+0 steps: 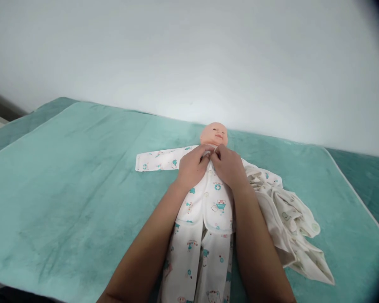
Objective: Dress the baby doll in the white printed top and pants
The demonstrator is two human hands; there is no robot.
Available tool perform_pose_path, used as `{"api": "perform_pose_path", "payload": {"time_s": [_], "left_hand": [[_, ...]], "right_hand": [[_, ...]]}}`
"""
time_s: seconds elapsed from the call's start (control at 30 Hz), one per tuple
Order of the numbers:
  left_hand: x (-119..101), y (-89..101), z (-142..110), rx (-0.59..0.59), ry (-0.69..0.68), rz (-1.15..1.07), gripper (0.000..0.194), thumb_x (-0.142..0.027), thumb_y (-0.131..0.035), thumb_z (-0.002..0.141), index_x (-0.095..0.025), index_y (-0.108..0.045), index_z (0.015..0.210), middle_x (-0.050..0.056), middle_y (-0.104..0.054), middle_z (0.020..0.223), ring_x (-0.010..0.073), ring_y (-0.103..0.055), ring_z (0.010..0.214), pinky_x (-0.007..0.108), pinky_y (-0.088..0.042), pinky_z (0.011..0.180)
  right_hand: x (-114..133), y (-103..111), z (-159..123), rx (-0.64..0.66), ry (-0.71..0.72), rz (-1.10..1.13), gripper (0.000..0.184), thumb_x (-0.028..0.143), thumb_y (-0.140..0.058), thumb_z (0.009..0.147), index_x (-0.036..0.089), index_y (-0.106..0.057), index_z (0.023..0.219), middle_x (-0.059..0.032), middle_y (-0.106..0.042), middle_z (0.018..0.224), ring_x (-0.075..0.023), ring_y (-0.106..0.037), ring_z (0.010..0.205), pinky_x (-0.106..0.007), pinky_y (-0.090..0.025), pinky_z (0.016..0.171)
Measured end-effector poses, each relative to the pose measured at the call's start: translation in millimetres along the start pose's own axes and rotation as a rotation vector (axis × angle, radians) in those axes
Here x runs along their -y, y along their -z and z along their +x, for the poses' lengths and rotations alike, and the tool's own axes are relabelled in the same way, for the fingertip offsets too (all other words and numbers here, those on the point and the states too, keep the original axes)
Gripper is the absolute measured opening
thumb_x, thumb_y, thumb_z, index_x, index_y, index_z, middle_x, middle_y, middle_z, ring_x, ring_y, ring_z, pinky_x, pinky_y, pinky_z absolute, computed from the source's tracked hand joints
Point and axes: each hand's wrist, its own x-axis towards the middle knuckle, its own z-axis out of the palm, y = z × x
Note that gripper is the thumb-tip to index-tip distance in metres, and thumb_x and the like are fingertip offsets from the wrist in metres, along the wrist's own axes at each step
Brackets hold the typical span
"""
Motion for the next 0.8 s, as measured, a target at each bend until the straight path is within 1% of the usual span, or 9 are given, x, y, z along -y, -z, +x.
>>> {"api": "perform_pose_path", "payload": {"time_s": [0.1, 0.23, 0.3, 0.43, 0.57, 0.67, 0.8], "left_hand": [[1.9, -0.6, 0.4, 0.001, -0.019, -0.038, 0.037, -0.011, -0.044, 0.091, -0.029, -0.068, 0.111, -0.004, -0.072, 0.119, 0.0173, -0.065, 0.112, 0.032, -0.051, 0.095], [3.4, -1.7, 2.2, -0.022, -0.053, -0.080, 0.032, -0.013, -0.045, 0.092, -0.027, -0.071, 0.105, -0.001, -0.070, 0.123, 0.0171, -0.062, 0.121, 0.033, -0.048, 0.106], [4.2, -2.4, 3.0, -0.030, -0.051, -0.080, 0.030, -0.014, -0.046, 0.093, -0.026, -0.071, 0.103, 0.000, -0.069, 0.125, 0.0177, -0.061, 0.122, 0.034, -0.048, 0.107], [5.2, -3.6, 3.2, -0.060, -0.021, -0.061, 0.027, -0.015, -0.047, 0.092, -0.024, -0.071, 0.100, 0.001, -0.069, 0.126, 0.0192, -0.064, 0.117, 0.035, -0.051, 0.100], [5.0, -3.5, 2.4, -0.073, 0.000, -0.034, 0.025, -0.015, -0.048, 0.091, -0.024, -0.071, 0.098, 0.001, -0.068, 0.126, 0.0196, -0.064, 0.114, 0.034, -0.053, 0.093], [5.2, -2.9, 2.8, -0.069, -0.022, -0.040, 0.027, -0.017, -0.047, 0.093, -0.024, -0.071, 0.099, 0.001, -0.067, 0.126, 0.0190, -0.064, 0.116, 0.033, -0.051, 0.097], [8.1, -3.0, 4.4, -0.068, -0.042, -0.045, 0.029, -0.016, -0.044, 0.093, -0.024, -0.071, 0.103, 0.002, -0.067, 0.125, 0.0186, -0.062, 0.119, 0.033, -0.048, 0.104]], "right_hand": [[-1.0, 4.3, -3.1, 0.040, 0.037, -0.014, 0.018, 0.033, -0.050, 0.088, 0.025, -0.039, 0.077, 0.0007, -0.055, 0.070, -0.0184, -0.046, 0.064, -0.030, -0.026, 0.059], [-4.9, 10.4, -2.9, 0.081, 0.106, 0.010, 0.012, 0.026, -0.047, 0.087, 0.024, -0.044, 0.075, -0.0003, -0.057, 0.071, -0.0185, -0.047, 0.066, -0.031, -0.028, 0.061], [-7.9, 12.8, -1.7, 0.102, 0.126, 0.063, 0.012, 0.024, -0.047, 0.085, 0.023, -0.048, 0.073, 0.0002, -0.058, 0.069, -0.0176, -0.047, 0.065, -0.030, -0.029, 0.061], [-15.0, 14.6, 0.2, 0.123, 0.075, 0.260, 0.012, 0.026, -0.051, 0.081, 0.022, -0.057, 0.072, 0.0031, -0.056, 0.065, -0.0143, -0.046, 0.063, -0.028, -0.032, 0.060], [-18.9, 13.1, 1.0, 0.143, -0.003, 0.417, 0.011, 0.029, -0.056, 0.077, 0.021, -0.063, 0.074, 0.0051, -0.052, 0.063, -0.0118, -0.042, 0.058, -0.026, -0.030, 0.056], [-18.8, 10.5, 1.8, 0.104, -0.018, 0.468, 0.010, 0.028, -0.057, 0.076, 0.021, -0.063, 0.072, 0.0053, -0.051, 0.062, -0.0111, -0.040, 0.058, -0.026, -0.030, 0.055], [-19.0, 7.0, 2.4, 0.087, -0.015, 0.547, 0.013, 0.030, -0.057, 0.078, 0.021, -0.065, 0.072, 0.0056, -0.048, 0.059, -0.0109, -0.039, 0.057, -0.025, -0.030, 0.054]]}}
